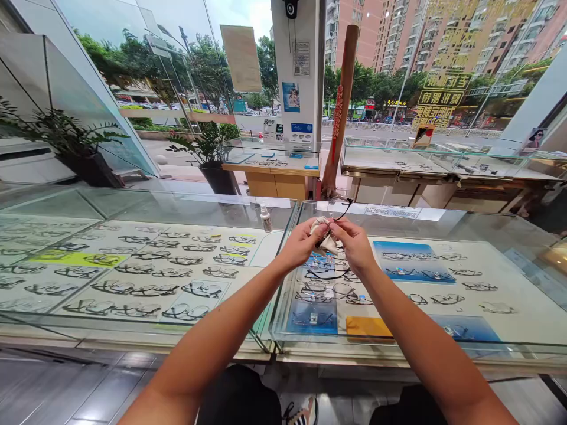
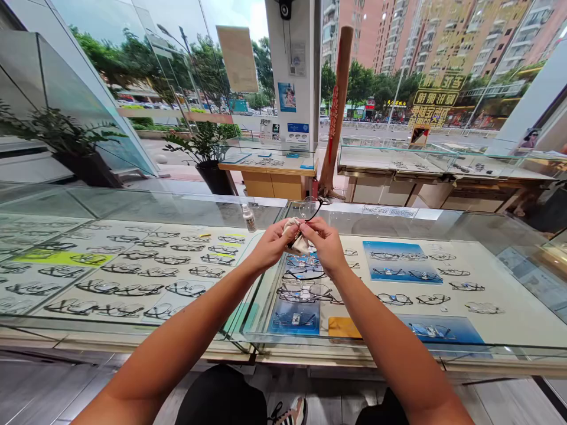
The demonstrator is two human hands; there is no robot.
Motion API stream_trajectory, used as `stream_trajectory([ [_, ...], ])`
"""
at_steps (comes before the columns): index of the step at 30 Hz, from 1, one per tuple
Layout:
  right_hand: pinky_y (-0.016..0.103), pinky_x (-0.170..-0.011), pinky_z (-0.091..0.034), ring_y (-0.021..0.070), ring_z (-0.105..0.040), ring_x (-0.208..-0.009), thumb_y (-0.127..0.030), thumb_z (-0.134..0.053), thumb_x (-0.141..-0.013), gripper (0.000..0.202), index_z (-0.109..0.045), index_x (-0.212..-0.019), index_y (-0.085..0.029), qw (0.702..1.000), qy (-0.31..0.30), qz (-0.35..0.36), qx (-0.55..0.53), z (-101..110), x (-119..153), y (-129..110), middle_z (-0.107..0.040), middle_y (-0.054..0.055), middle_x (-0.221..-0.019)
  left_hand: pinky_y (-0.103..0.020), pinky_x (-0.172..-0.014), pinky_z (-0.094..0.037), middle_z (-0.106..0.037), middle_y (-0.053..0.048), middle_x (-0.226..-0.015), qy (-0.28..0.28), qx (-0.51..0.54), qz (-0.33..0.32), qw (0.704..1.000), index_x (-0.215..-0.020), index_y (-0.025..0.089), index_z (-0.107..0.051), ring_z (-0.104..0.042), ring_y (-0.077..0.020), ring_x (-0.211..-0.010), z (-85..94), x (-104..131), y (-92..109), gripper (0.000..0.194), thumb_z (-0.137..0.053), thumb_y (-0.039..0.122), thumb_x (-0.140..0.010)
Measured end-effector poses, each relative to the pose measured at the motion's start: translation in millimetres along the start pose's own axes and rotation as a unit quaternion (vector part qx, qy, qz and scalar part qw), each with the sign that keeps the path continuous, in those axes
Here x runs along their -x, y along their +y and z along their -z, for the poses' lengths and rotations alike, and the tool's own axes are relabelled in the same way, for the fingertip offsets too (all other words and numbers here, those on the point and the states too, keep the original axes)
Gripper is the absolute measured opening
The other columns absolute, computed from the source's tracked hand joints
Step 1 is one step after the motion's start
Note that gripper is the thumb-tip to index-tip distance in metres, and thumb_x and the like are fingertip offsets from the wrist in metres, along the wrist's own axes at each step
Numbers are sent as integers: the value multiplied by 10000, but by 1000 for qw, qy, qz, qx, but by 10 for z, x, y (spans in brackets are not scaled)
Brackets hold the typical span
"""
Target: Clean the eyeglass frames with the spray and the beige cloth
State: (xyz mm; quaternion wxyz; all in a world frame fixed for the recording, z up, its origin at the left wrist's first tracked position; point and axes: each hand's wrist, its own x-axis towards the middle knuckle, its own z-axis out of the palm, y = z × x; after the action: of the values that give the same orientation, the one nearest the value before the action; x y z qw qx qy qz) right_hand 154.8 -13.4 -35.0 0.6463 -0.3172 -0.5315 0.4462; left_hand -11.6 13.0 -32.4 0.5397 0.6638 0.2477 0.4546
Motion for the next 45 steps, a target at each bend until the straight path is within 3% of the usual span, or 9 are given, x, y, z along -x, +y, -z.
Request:
stream_trajectory([
  [7,350,-842,-518,204,-638,-952,-544,-857,-783,319,-855,-920,-257,999,35,-30,-29,64,-53,14,-705,37,-1004,-293,-823,-502,-720,-63,-963,-34,-28,-22,999,-1140,147,-744,-618,-182,-880,84,-41,-40,569,-698,677,-936],
  [13,320,-723,-488,193,-647,-942,-513,-867,-759,347,-836,-997,-262,988,121,-41,-84,213,-144,12,-792,69,-1129,-304,-877,-497,-707,-53,-1032,156,16,-49,986,-1124,201,-685,-611,-189,-918,275,-185,-124,548,-703,694,-886],
  [18,312,-723,-491,178,-645,-924,-485,-868,-756,318,-830,-978,-261,988,124,-32,-84,292,-166,-42,-790,69,-1188,-304,-782,-440,-592,-26,-802,250,-149,-81,953,-785,222,-580,-517,-184,-780,557,-205,52,502,-532,682,-980],
  [24,343,-759,-527,201,-662,-936,-508,-834,-797,275,-800,-924,-266,995,70,-22,-63,287,-142,-69,-786,64,-1139,-334,-691,-379,-626,-57,-705,137,-507,98,845,-618,223,-530,-551,-221,-706,788,-128,57,340,-604,412,-892],
  [27,355,-771,-529,211,-665,-952,-512,-818,-815,261,-788,-918,-275,997,50,-28,-56,293,-141,-79,-782,62,-1134,-342,-696,-412,-696,-67,-709,74,-558,188,805,-749,232,-639,-600,-246,-686,856,-100,-70,132,-719,335,-765],
  [31,349,-808,-524,209,-660,-958,-522,-844,-777,272,-769,-841,-269,996,20,-50,-64,290,-134,-130,-781,55,-1079,-458,-873,-490,-773,-172,-942,60,-580,199,788,-921,194,-730,-702,-373,-912,828,-86,-158,245,-785,369,-759],
  [33,345,-821,-513,207,-658,-950,-533,-852,-773,290,-754,-803,-262,996,-13,-62,-66,280,-127,-153,-781,52,-1038,-543,-1027,-462,-744,-237,-1215,80,-593,125,792,-1147,163,-732,-669,-438,-1171,742,-91,-120,396,-737,429,-854],
  [38,352,-826,-458,203,-635,-875,-527,-797,-851,299,-730,-779,-245,993,-103,-51,5,273,-118,-132,-753,37,-875,-534,-1287,-311,-512,-229,-1629,110,-508,-237,821,-1592,160,-463,-460,-381,-1531,447,-85,70,865,-756,584,-896],
  [45,352,-778,-405,190,-607,-766,-422,-736,-870,265,-702,-704,-218,980,-183,-71,32,353,-141,-157,-704,23,-752,-533,-1220,-406,-673,-178,-1485,56,-472,-317,821,-1547,192,-539,-587,-362,-1403,292,-19,108,782,-783,558,-901],
])
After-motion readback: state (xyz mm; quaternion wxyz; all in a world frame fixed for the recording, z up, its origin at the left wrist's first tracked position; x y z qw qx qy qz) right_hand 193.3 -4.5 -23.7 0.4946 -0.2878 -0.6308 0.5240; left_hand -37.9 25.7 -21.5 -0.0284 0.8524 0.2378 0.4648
